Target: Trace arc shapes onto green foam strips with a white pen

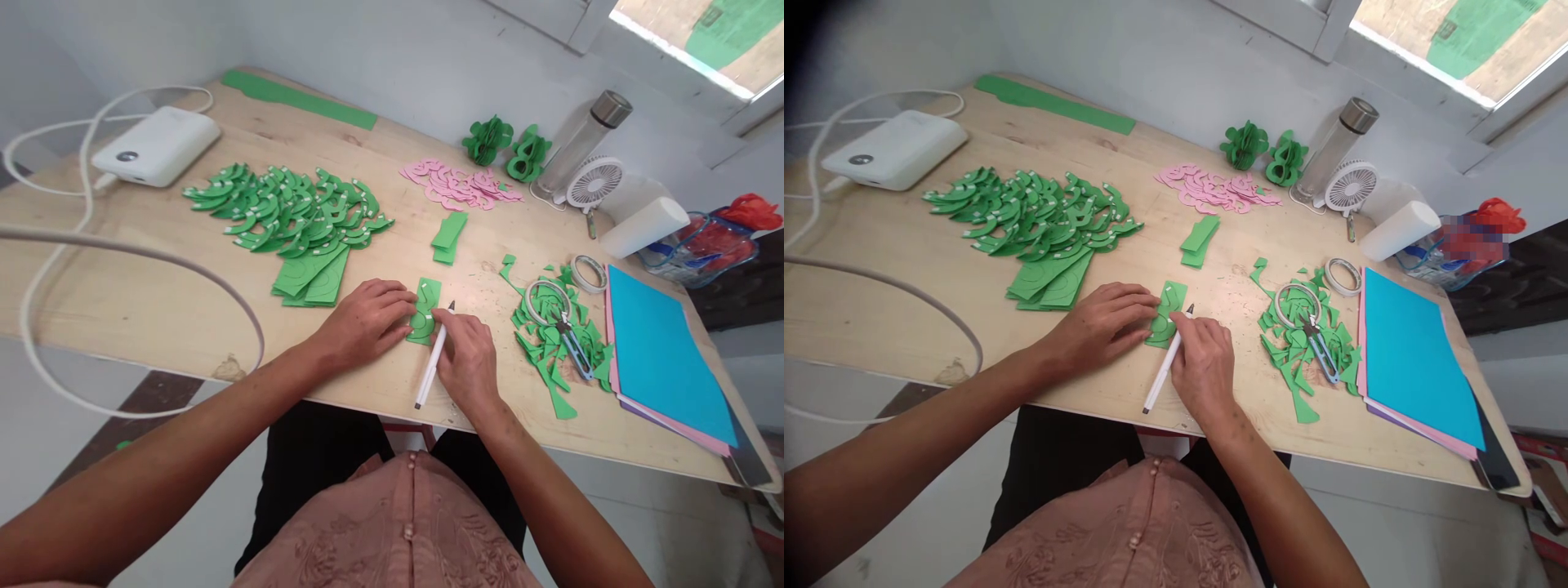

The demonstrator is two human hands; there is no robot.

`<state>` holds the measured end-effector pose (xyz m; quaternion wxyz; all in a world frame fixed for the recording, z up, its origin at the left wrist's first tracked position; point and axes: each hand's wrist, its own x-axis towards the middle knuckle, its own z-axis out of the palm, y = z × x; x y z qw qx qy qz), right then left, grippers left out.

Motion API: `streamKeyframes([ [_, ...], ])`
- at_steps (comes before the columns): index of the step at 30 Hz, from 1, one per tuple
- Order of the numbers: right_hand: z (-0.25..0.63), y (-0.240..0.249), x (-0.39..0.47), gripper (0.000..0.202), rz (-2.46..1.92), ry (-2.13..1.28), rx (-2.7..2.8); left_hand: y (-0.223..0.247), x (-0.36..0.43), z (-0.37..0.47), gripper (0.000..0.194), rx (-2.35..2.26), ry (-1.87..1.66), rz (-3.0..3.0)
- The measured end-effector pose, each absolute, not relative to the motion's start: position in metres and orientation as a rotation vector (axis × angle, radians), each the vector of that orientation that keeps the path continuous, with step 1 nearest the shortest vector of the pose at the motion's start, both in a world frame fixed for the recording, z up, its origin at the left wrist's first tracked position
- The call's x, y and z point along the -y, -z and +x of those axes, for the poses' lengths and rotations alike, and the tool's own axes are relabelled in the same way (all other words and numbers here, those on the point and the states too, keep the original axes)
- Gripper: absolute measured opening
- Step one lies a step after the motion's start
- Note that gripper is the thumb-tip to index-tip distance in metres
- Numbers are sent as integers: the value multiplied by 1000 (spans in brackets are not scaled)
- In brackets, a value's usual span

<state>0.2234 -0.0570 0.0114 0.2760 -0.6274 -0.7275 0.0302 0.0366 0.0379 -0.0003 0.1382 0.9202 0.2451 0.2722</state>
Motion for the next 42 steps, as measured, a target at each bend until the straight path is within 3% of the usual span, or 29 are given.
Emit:
streamKeyframes([
  [15,221,-14,59,32,-1559,56,2106,2,-38,37,19,-700,-835,2686],
  [42,220,-11,58,38,-1625,-30,2096,-4,-36,38,13,-692,-840,2722],
])
